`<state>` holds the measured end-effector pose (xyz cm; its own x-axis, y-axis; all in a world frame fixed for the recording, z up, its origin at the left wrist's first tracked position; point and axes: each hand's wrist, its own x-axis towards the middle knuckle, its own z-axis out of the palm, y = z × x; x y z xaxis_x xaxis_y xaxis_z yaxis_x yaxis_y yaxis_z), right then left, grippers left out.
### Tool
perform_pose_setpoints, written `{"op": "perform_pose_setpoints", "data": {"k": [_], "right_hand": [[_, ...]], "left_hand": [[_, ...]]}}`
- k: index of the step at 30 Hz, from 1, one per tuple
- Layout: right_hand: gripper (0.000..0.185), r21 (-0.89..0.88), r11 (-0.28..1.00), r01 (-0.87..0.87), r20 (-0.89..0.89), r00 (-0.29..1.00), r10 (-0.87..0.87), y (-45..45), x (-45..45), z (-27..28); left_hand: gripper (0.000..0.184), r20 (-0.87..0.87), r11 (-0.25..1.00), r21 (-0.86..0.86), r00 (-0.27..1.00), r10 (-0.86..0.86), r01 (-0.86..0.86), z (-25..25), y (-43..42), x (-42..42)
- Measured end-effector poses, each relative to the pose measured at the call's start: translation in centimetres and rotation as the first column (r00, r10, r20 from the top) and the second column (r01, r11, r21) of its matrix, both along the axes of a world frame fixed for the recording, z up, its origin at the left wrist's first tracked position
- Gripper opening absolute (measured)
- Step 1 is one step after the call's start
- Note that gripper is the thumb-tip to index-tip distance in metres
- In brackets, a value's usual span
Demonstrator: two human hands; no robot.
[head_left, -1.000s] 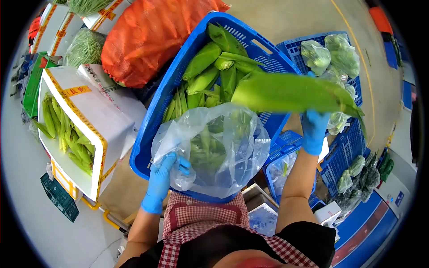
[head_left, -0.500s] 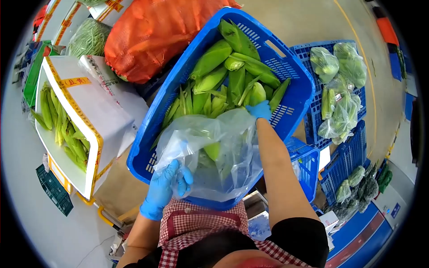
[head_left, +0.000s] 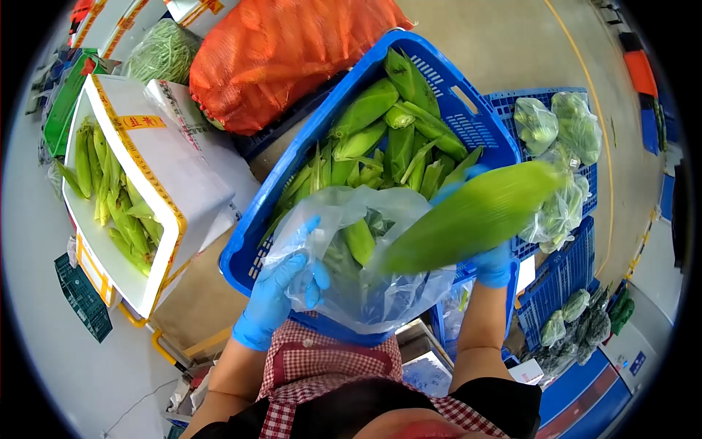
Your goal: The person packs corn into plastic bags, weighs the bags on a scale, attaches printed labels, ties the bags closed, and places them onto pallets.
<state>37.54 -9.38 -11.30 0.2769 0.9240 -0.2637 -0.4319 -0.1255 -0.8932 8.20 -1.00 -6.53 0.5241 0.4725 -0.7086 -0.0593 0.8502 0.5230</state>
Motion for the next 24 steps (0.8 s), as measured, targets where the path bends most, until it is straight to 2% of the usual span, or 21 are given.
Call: {"op": "perform_pose_setpoints", "data": {"k": [2, 3, 4, 5, 6, 7, 8, 9, 11, 12, 15, 16, 17, 18, 19, 20, 21, 22, 24], "right_hand": [[0.081, -0.054, 0.935, -0.352, 0.236, 0.905, 0.354, 1.0, -1.7, -0.6], [0.079, -0.07, 0.873, -0.482, 0.161, 0.859, 0.487, 3.3, -2.2, -0.4], [0.07, -0.214, 0.928, -0.305, 0.055, 0.945, 0.323, 5.1, -0.9, -3.0], [0.061, -0.372, 0.919, -0.13, -0.02, 0.991, 0.132, 7.3, 0.8, -6.6], [0.061, -0.473, 0.879, -0.056, -0.033, 0.998, 0.047, 10.4, 0.9, -9.3], [0.061, -0.57, 0.822, 0.015, -0.036, 0.998, -0.043, 13.4, 0.0, -11.9], [0.06, -0.655, 0.756, -0.014, -0.067, 0.997, -0.04, 15.5, -1.5, -14.8], [0.059, -0.729, 0.682, -0.046, -0.1, 0.994, -0.04, 17.2, -2.9, -17.5], [0.058, -0.653, 0.757, 0.013, -0.174, 0.971, -0.166, 20.1, -3.9, -22.6], [0.058, -0.623, 0.781, 0.047, -0.212, 0.951, -0.226, 20.4, -4.3, -23.8], [0.054, -0.485, 0.873, 0.043, -0.356, 0.903, -0.242, 18.2, -3.7, -19.3], [0.049, -0.559, 0.826, 0.069, -0.429, 0.829, -0.36, 16.6, -3.3, -17.0], [0.048, -0.355, 0.932, 0.066, -0.634, 0.716, -0.292, 14.2, -4.1, -14.3], [0.057, -0.342, 0.933, 0.108, -0.567, 0.768, -0.297, 11.4, -5.1, -10.2], [0.058, -0.392, 0.919, 0.051, -0.576, 0.765, -0.288, 8.0, -5.5, -9.4], [0.058, -0.416, 0.906, 0.074, -0.513, 0.804, -0.301, 4.8, -6.9, -7.1], [0.061, -0.366, 0.93, -0.009, -0.502, 0.844, -0.19, 1.6, -7.7, -6.3], [0.064, -0.314, 0.939, -0.144, -0.373, 0.928, 0.017, -0.5, -8.7, -6.0], [0.067, -0.365, 0.861, -0.356, -0.124, 0.934, 0.334, -2.8, -9.7, -3.7]], "left_hand": [[0.058, 0.051, 1.0, -0.025, 0.999, -0.007, 0.009, 0.1, 0.7, -0.4], [0.059, 0.074, 0.998, -0.046, 0.996, -0.039, 0.043, 0.1, 1.1, -0.9], [0.06, 0.099, 0.995, -0.068, 0.993, -0.069, 0.076, 0.0, 1.3, -1.3], [0.058, 0.077, 0.992, -0.074, 0.992, -0.096, 0.102, 0.0, 1.4, -1.5], [0.057, 0.057, 0.988, -0.083, 0.99, -0.126, 0.13, 0.0, 1.4, -1.7], [0.056, 0.035, 0.983, -0.094, 0.987, -0.158, 0.161, -0.1, 1.3, -1.9], [0.055, -0.182, 0.954, 0.068, 0.943, -0.277, 0.293, -1.0, 0.9, -2.0], [0.055, -0.127, 0.971, 0.006, 0.963, -0.237, 0.24, -1.0, 0.9, -2.5], [0.056, -0.022, 0.983, -0.115, 0.989, -0.146, 0.142, -1.1, 1.4, -3.5], [0.059, -0.039, 0.988, -0.105, 0.992, -0.122, 0.117, -0.9, 1.5, -3.6], [0.062, -0.151, 0.987, -0.073, 0.977, -0.153, 0.143, -0.6, 1.7, -4.4], [0.064, -0.122, 0.989, -0.061, 0.982, -0.144, 0.138, -0.4, 1.9, -4.6], [0.065, -0.088, 0.99, -0.05, 0.987, -0.132, 0.128, -0.3, 2.1, -4.6], [0.067, -0.053, 0.992, -0.046, 0.992, -0.118, 0.116, -0.2, 2.1, -4.5], [0.069, -0.025, 0.994, -0.026, 0.994, -0.107, 0.106, -0.2, 2.2, -4.2], [0.072, 0.0, 0.995, -0.008, 0.995, -0.101, 0.101, -0.2, 2.4, -3.8], [0.075, 0.023, 0.995, 0.013, 0.995, -0.099, 0.098, -0.1, 2.6, -3.5], [0.077, 0.041, 0.995, -0.001, 0.995, -0.096, 0.096, 0.1, 2.8, -3.3], [0.082, 0.074, 0.995, -0.024, 0.993, -0.092, 0.094, 0.4, 3.2, -2.8]]}}
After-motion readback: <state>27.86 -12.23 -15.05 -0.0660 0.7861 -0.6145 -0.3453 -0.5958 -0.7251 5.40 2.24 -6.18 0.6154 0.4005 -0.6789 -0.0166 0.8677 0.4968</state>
